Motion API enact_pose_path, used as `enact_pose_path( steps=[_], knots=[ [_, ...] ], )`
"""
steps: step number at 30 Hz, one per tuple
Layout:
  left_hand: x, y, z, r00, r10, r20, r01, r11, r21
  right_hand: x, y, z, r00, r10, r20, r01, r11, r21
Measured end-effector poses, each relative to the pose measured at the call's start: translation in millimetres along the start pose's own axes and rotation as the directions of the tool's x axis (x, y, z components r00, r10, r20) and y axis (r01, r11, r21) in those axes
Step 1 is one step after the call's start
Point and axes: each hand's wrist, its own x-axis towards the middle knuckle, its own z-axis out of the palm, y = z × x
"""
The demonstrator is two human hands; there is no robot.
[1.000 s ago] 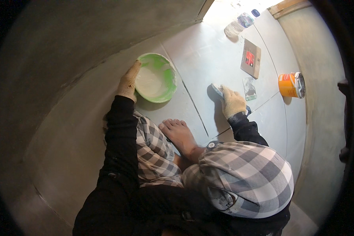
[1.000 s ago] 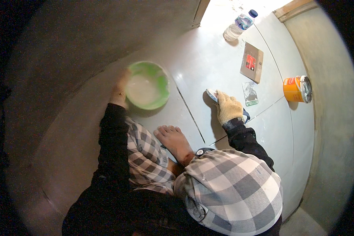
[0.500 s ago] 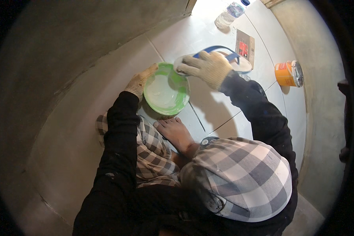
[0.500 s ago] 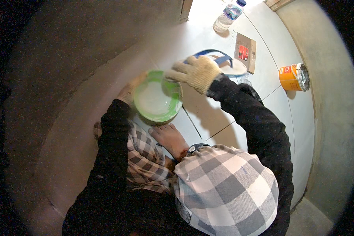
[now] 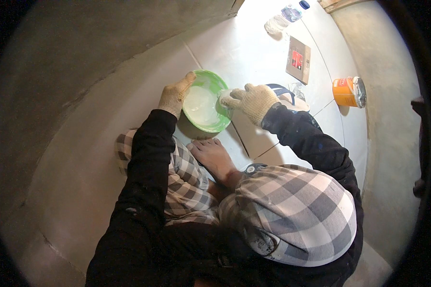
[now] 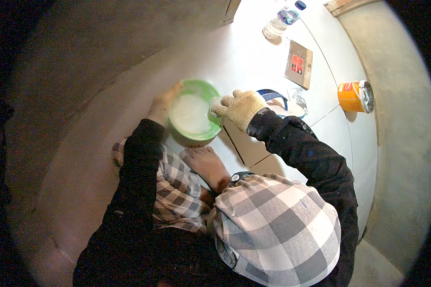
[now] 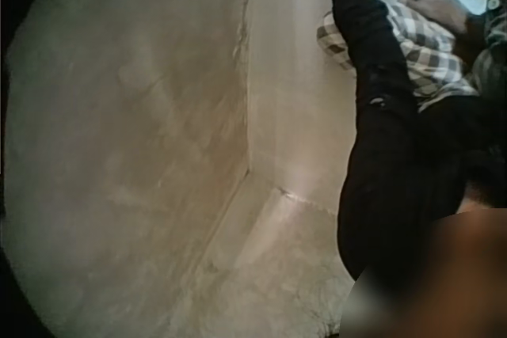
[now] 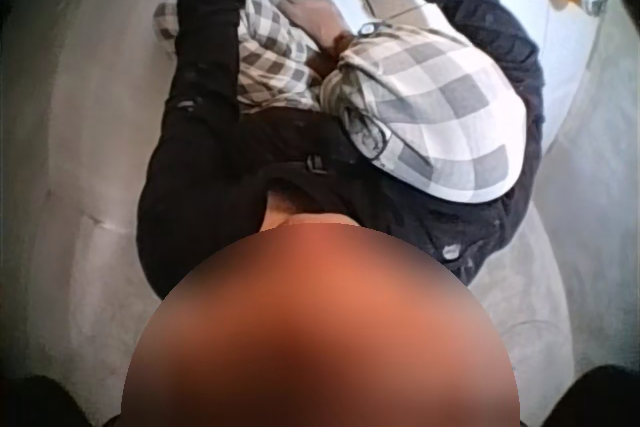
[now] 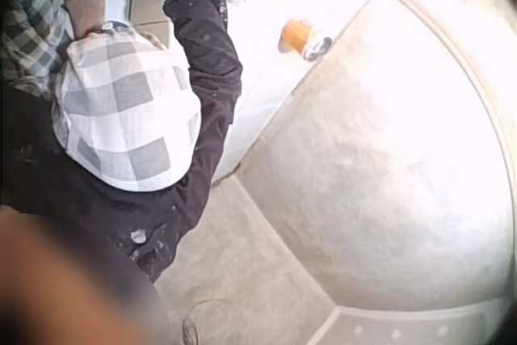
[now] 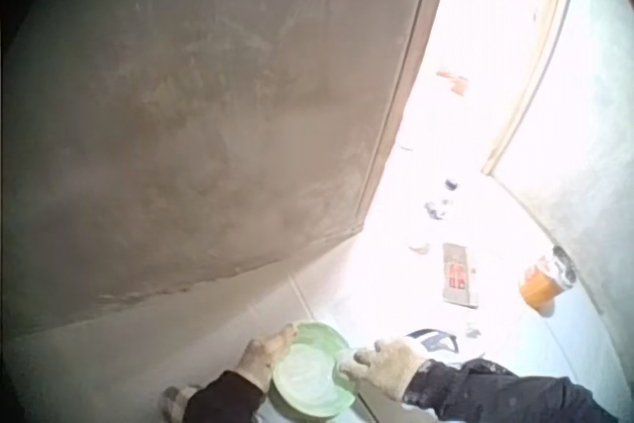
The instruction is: The person scoops white grout from a green bowl and applies it to the gaps between floor tiles using a rubber float. They repeatedly smooth the grout along the tile seams.
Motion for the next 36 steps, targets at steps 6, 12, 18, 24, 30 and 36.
enact_pose_path(
  steps=[6,12,18,24,30,36],
  knots=[
    [-13,9,11,0.992,-0.028,-0.125,0.014,0.994,-0.105,-4,18,-26,0.890,-0.063,0.452,-0.283,0.700,0.656],
    [-24,22,-54,0.922,-0.008,-0.386,-0.124,0.941,-0.314,-24,32,14,0.941,0.148,0.303,-0.224,-0.397,0.890],
    [-63,21,-83,0.879,0.214,-0.425,-0.132,0.968,0.215,1,34,43,0.891,0.326,0.315,-0.281,-0.147,0.948],
    [-78,27,-85,0.814,0.363,-0.453,0.210,0.543,0.813,47,9,30,0.873,0.487,-0.001,-0.308,0.554,0.773],
    [-81,31,-72,0.891,0.121,-0.438,0.065,0.920,0.387,52,-60,49,0.961,0.262,-0.085,-0.249,0.959,0.138],
    [-58,24,-66,0.987,0.030,-0.160,-0.081,0.943,-0.324,16,-37,21,0.950,0.085,0.301,-0.206,0.895,0.395]
  ],
)
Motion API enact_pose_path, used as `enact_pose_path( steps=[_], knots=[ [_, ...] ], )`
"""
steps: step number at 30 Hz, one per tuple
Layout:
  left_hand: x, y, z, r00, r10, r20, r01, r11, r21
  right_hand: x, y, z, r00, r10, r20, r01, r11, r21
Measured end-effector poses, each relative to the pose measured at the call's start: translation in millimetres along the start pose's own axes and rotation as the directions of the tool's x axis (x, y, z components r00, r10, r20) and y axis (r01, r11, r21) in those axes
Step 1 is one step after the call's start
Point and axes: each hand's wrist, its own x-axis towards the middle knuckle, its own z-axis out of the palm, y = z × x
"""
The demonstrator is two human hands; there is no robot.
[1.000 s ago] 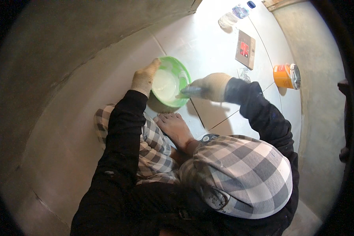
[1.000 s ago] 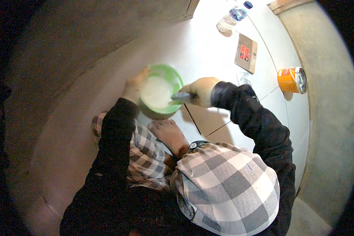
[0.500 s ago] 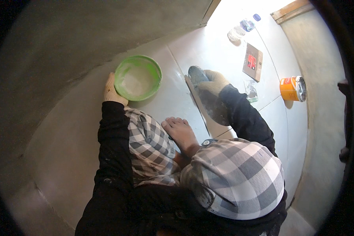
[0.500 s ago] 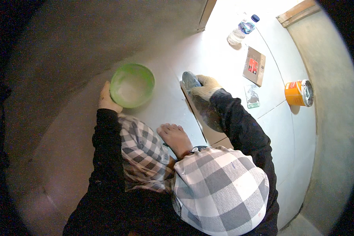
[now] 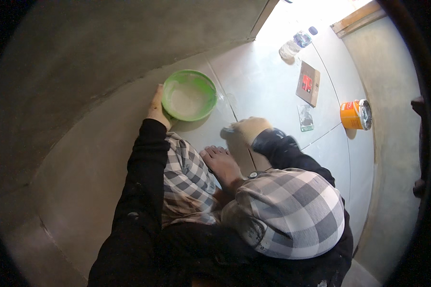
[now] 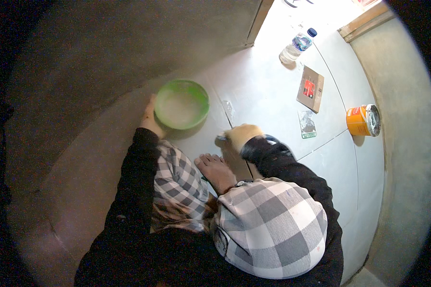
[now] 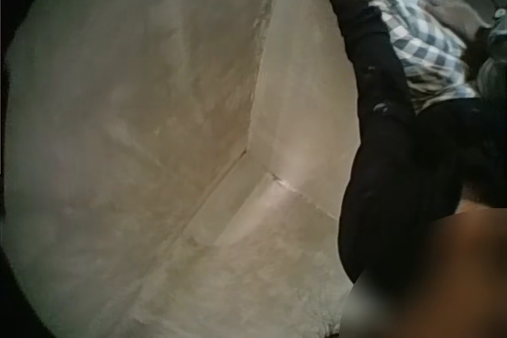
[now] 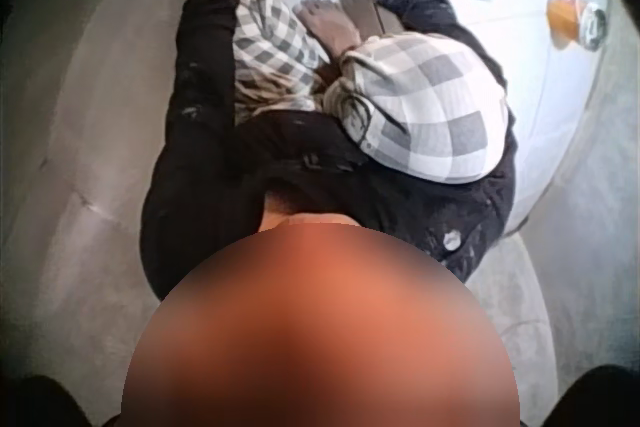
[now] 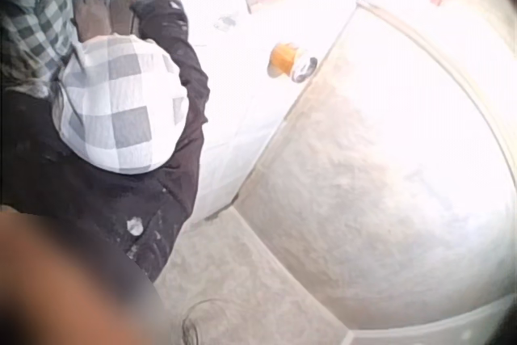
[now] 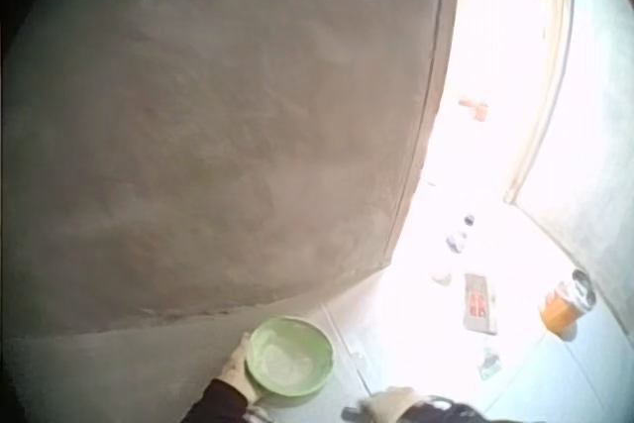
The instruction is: The person scoops white grout from a green bowl and applies it to the gaps between floor tiles using a rubber float. They repeatedly smooth the grout along the tile seams.
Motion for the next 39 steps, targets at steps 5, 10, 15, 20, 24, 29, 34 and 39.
enact_pose_path(
  steps=[5,10,15,20,24,29,34,39],
  knots=[
    [34,-27,6,0.997,0.047,-0.067,-0.053,0.994,-0.093,-14,19,-52,0.893,-0.061,-0.446,-0.001,0.991,-0.137],
    [41,-23,22,0.964,0.253,-0.079,-0.232,0.949,0.212,25,9,-81,0.676,-0.436,-0.593,0.141,0.867,-0.477],
    [27,-14,40,0.916,0.400,0.013,-0.364,0.820,0.442,67,2,-75,0.627,-0.586,-0.513,0.255,0.777,-0.575],
    [24,-16,46,0.945,0.326,-0.026,-0.281,0.849,0.448,66,-2,-54,0.869,-0.348,-0.351,0.144,0.858,-0.493],
    [27,-28,53,0.879,0.476,-0.030,-0.352,0.690,0.633,58,6,-45,0.986,-0.159,-0.051,0.160,0.987,-0.002],
    [36,-18,23,0.839,0.456,-0.297,-0.337,0.864,0.374,22,39,-16,0.996,-0.078,0.046,-0.009,0.424,0.906],
    [38,-14,-10,0.847,0.304,-0.436,-0.357,0.933,-0.042,10,46,-9,0.973,0.195,-0.124,0.025,0.447,0.894],
    [39,-19,-8,0.846,0.322,-0.425,-0.372,0.927,-0.038,33,4,1,0.844,0.226,-0.486,-0.142,0.968,0.205]
  ],
)
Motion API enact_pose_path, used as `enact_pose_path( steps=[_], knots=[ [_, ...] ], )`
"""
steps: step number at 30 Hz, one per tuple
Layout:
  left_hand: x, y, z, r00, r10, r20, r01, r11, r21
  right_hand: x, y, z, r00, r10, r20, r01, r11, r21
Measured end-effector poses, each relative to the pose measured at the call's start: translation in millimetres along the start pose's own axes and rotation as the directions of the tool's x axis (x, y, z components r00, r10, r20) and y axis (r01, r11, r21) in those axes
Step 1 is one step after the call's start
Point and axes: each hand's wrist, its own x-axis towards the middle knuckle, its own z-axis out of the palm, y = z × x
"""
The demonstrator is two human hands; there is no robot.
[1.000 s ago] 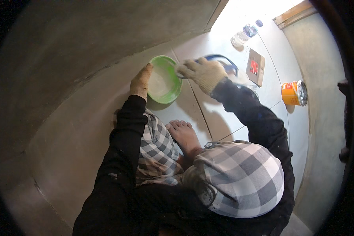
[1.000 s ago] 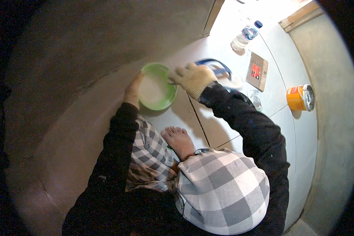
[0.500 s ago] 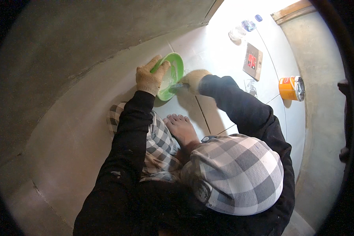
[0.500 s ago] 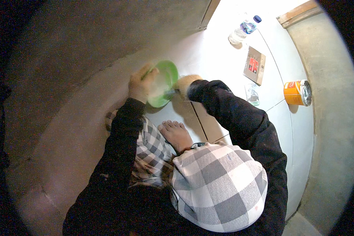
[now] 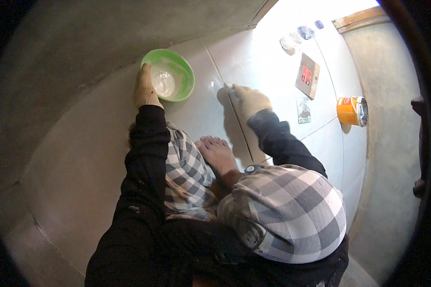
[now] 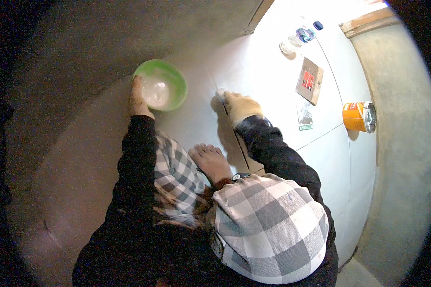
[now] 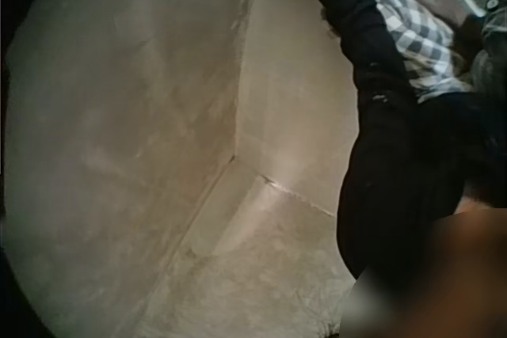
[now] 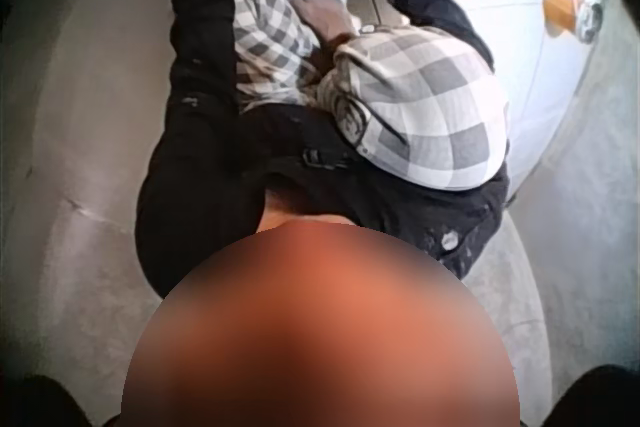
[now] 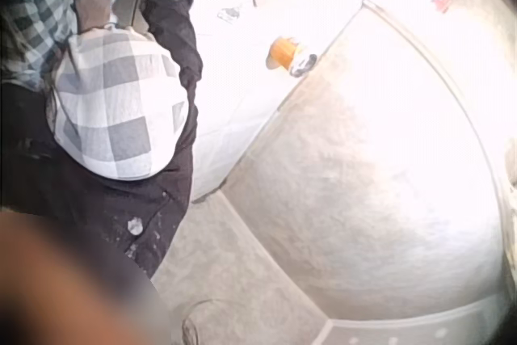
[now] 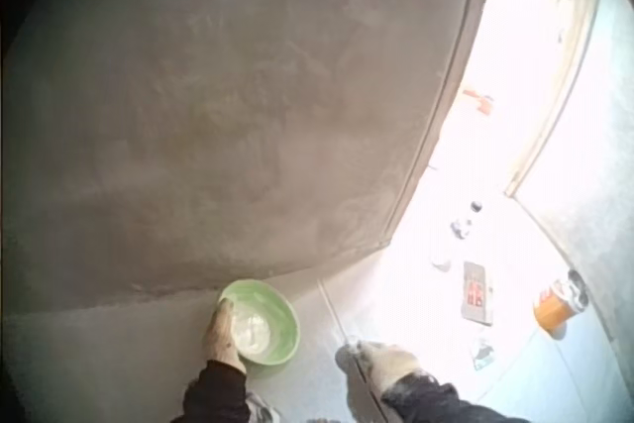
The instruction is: The person scoops white grout from a green bowl and applies it to the gaps between floor tiles using a rubber float. They repeatedly smooth the grout along the tile seams.
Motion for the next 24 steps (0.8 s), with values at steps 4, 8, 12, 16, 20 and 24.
enact_pose_path(
  steps=[4,8,12,16,20,24],
  knots=[
    [-2,1,1,0.998,-0.063,0.006,0.064,0.995,-0.083,-39,-22,33,0.980,-0.168,0.108,0.196,0.907,-0.373],
    [-1,2,1,0.997,-0.078,-0.010,0.076,0.991,-0.114,-56,-4,16,0.933,-0.196,0.301,0.277,0.926,-0.255],
    [-2,-2,2,0.995,-0.098,-0.035,0.092,0.985,-0.144,-10,15,-32,0.901,-0.113,0.418,0.138,0.990,-0.030],
    [0,-5,2,0.992,-0.123,-0.028,0.116,0.979,-0.170,62,13,-56,0.916,-0.188,0.355,0.322,0.871,-0.371],
    [5,-9,1,0.989,-0.145,-0.012,0.141,0.978,-0.157,114,13,-50,0.902,-0.328,0.281,0.428,0.766,-0.480],
    [2,-11,-4,0.989,-0.145,0.033,0.148,0.979,-0.139,102,27,-32,0.841,-0.368,0.396,0.535,0.665,-0.520]
  ],
)
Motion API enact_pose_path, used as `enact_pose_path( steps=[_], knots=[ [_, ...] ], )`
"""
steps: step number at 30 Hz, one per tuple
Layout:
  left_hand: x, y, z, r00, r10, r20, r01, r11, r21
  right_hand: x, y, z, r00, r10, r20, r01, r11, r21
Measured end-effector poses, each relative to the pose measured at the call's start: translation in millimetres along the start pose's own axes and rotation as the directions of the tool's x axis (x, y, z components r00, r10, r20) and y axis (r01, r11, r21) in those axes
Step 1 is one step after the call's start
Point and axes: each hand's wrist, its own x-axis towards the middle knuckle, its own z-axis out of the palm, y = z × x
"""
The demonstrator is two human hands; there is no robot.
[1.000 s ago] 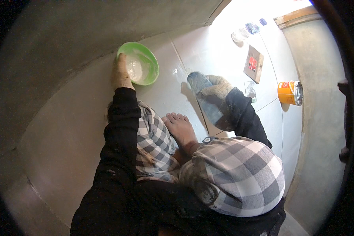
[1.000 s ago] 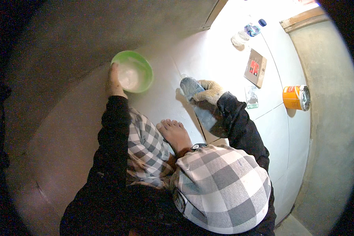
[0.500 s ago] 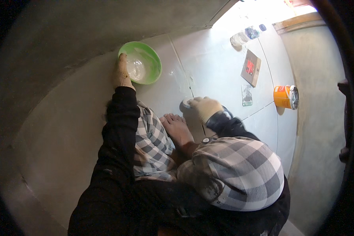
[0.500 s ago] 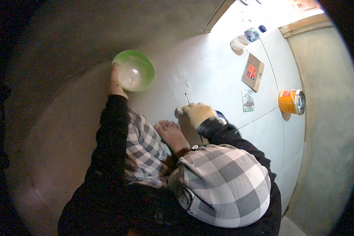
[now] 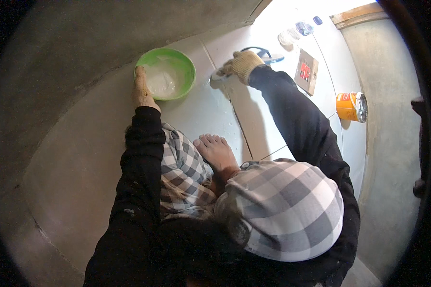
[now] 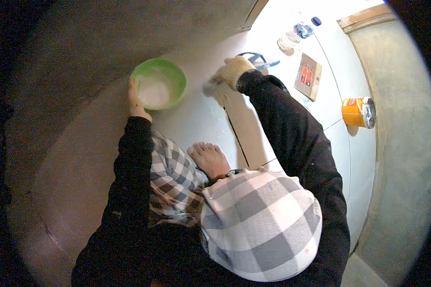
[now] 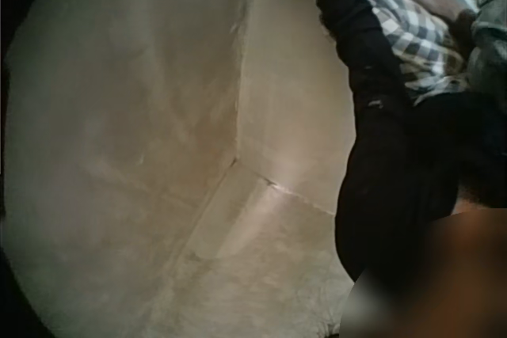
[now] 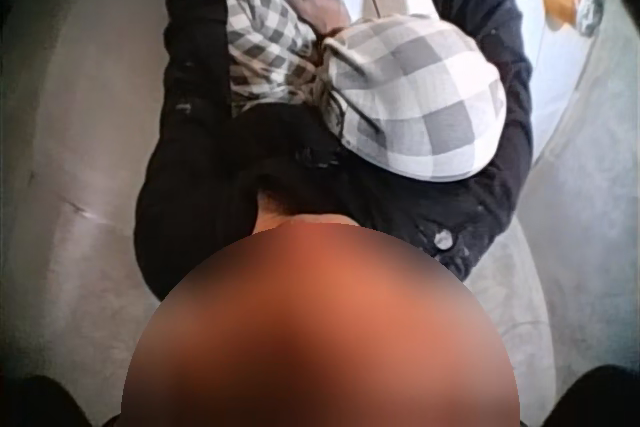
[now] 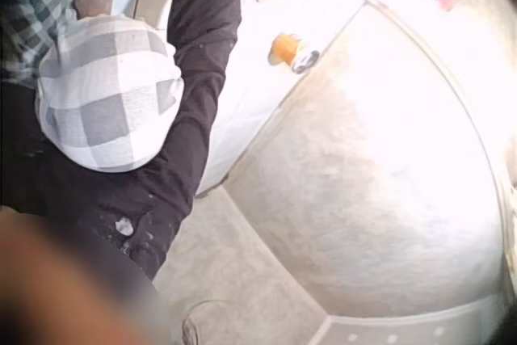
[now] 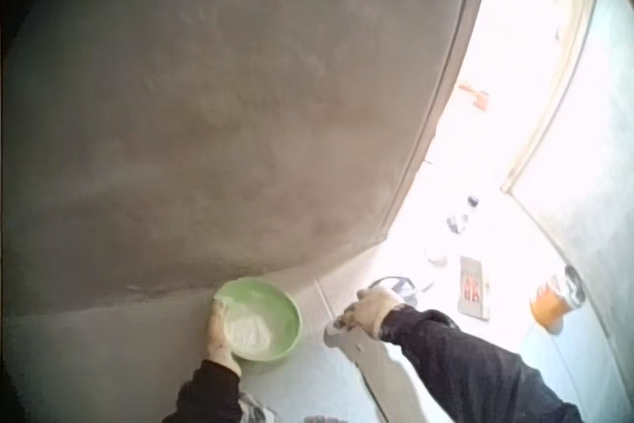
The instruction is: The person scoops white grout from a green bowl and applies it to the gaps between floor tiles using a rubber float. They repeatedly smooth the grout along the tile seams.
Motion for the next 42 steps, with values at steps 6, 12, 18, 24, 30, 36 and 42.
enact_pose_path(
  steps=[6,12,18,24,30,36,42],
  knots=[
    [-7,7,6,0.996,-0.082,0.045,0.088,0.984,-0.157,-81,-42,28,0.991,-0.131,0.027,0.126,0.982,0.143],
    [-13,6,7,0.999,-0.045,-0.008,0.044,0.996,-0.080,-89,-38,15,0.962,0.111,0.249,-0.268,0.560,0.784],
    [-14,9,5,0.996,-0.081,0.040,0.084,0.995,-0.059,-44,-56,16,0.913,0.399,-0.082,-0.292,0.781,0.552],
    [-15,12,9,0.983,-0.181,-0.018,0.176,0.969,-0.171,-90,-138,38,0.975,0.219,-0.035,-0.210,0.962,0.177],
    [-7,4,9,0.983,-0.180,-0.031,0.172,0.970,-0.173,-88,-67,1,0.986,0.089,0.137,-0.144,0.875,0.463],
    [-6,-3,-1,0.985,-0.170,-0.001,0.168,0.977,-0.131,53,20,-29,0.978,0.149,-0.143,-0.138,0.987,0.086],
    [-3,-10,-19,0.987,-0.073,0.145,0.074,0.997,-0.006,89,17,7,0.983,0.180,-0.021,-0.175,0.975,0.137]
  ],
)
